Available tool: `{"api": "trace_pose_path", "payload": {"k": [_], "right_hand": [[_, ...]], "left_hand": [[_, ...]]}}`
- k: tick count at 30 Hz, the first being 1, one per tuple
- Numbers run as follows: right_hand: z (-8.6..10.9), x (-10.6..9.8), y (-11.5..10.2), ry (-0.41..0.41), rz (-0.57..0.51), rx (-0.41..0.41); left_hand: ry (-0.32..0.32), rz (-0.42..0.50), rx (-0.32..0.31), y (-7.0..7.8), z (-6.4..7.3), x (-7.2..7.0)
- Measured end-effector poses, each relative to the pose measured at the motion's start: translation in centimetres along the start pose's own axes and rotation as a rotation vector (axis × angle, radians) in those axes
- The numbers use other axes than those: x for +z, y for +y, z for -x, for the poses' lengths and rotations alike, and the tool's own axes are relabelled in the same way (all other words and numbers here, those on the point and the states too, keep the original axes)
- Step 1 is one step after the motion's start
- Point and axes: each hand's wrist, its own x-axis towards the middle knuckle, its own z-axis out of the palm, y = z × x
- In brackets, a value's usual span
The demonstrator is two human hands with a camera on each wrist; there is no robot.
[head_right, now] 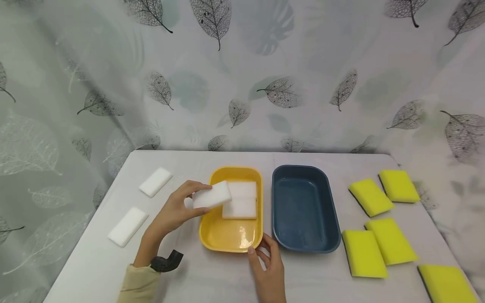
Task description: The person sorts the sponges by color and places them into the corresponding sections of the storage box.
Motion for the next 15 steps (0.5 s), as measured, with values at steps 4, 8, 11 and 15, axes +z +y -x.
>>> {"api": "trace_pose_path", "payload": {"k": [4, 8, 11, 15], "right_hand": [[0.0, 0.0, 0.0, 0.000, 0.002, 0.016], [0.0, 0.0, -0.2, 0.004, -0.012, 0.011], [0.0, -0.1, -0.1, 0.010, -0.017, -0.008], [-0.1, 0.0, 0.1, 0.010, -0.018, -0.024]], "left_hand": [[-0.050, -0.008, 0.029, 1.0, 0.0, 1.1], [-0.118, -0.040, 0.062, 1.8, -0.1, 2.1], [-0.173, -0.062, 0.088, 2.2, -0.1, 2.6], [-0.221, -0.081, 0.116, 2.3, 0.1, 3.3]]}}
